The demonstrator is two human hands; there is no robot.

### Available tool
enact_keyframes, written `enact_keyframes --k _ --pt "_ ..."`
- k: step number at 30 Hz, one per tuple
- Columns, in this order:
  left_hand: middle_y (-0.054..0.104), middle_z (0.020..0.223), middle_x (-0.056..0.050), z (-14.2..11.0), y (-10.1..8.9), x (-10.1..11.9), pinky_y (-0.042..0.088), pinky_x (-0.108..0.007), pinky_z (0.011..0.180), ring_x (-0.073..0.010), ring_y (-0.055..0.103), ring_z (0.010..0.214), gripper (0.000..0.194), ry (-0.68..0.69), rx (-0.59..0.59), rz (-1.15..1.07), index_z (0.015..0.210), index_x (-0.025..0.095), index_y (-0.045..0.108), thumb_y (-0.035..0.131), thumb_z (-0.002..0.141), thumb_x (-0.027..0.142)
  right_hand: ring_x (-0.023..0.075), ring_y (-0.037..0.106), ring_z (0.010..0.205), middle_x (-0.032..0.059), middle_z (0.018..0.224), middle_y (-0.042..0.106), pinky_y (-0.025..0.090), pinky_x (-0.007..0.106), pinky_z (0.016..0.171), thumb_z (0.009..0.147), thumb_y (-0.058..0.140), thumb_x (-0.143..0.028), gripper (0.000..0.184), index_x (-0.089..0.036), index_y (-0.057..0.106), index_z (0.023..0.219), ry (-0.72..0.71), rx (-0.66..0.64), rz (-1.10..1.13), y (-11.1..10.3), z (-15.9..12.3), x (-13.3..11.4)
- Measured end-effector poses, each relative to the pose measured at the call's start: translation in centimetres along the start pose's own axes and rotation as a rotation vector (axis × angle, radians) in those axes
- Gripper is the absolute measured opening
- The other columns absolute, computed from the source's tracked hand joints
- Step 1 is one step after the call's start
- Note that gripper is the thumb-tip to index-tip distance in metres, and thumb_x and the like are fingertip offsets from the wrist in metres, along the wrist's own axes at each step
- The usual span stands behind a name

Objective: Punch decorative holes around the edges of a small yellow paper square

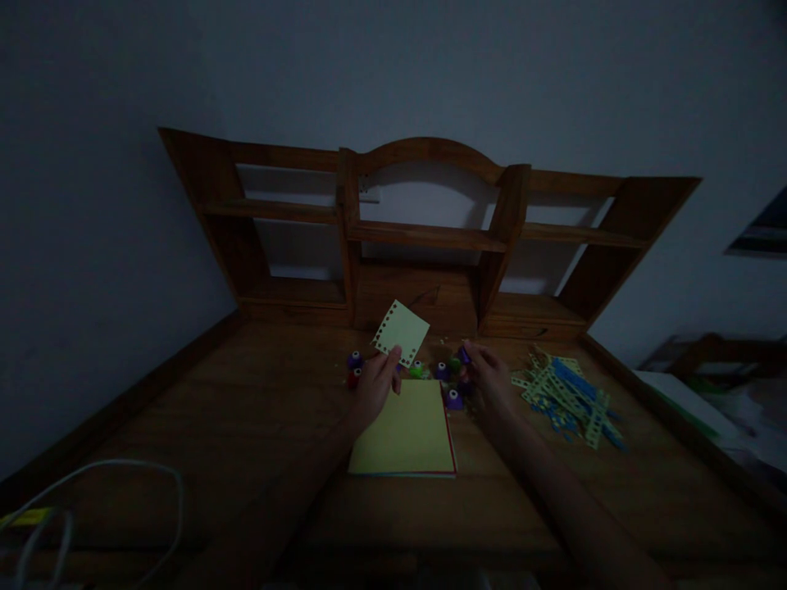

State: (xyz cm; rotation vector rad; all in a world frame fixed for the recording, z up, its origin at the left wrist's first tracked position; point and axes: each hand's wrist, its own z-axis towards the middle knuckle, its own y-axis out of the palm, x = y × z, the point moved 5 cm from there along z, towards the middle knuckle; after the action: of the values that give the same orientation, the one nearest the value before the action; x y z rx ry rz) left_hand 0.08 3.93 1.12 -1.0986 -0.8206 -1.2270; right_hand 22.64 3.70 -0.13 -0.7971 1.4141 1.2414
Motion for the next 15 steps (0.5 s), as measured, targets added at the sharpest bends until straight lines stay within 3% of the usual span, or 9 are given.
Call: enact_keyframes --k 4,8,11,15 --pt "0.049 0.042 0.002 0.1 -0.1 -0.1 0.039 -0.024 0.059 -0.0111 0.049 0.046 0.055 -0.005 0.020 -0.023 0.048 0.018 0.048 0.039 0.089 0.054 0.0115 0.053 0.047 0.0000 0.057 0.060 0.043 0.023 0.045 0.068 0.072 -0.054 0.038 -0.018 0.064 0.078 -0.027 -0.029 -0.082 -1.5 0.4 -3.1" --pt "0.049 0.041 0.003 0.1 0.0 -0.4 0.037 -0.024 0.055 -0.0105 0.048 0.044 0.055 -0.007 0.023 -0.029 0.049 0.018 0.048 0.039 0.089 0.054 0.0158 0.062 0.066 0.0052 0.084 0.068 0.051 0.027 0.063 0.067 0.075 -0.045 0.037 -0.019 0.067 0.092 -0.137 -0.069 -0.345 -4.8 -0.3 -6.9" --pt "0.048 0.040 0.003 0.1 0.1 -0.2 0.037 -0.024 0.054 -0.0103 0.047 0.043 0.055 -0.002 0.016 -0.041 0.049 0.018 0.048 0.039 0.089 0.055 0.0199 0.063 0.067 0.0061 0.088 0.068 0.051 0.031 0.062 0.065 0.076 -0.043 0.038 -0.020 0.067 0.094 -0.155 -0.141 -0.592 -6.3 -1.8 -7.4" --pt "0.049 0.041 0.003 0.0 0.2 -0.1 0.038 -0.024 0.056 -0.0107 0.049 0.045 0.054 0.005 0.001 -0.052 0.050 0.018 0.049 0.039 0.089 0.055 0.0213 0.061 0.062 0.0036 0.075 0.068 0.045 0.031 0.058 0.070 0.070 -0.034 0.031 -0.024 0.068 0.099 -0.225 -0.238 -0.994 -5.6 -4.2 -6.1"
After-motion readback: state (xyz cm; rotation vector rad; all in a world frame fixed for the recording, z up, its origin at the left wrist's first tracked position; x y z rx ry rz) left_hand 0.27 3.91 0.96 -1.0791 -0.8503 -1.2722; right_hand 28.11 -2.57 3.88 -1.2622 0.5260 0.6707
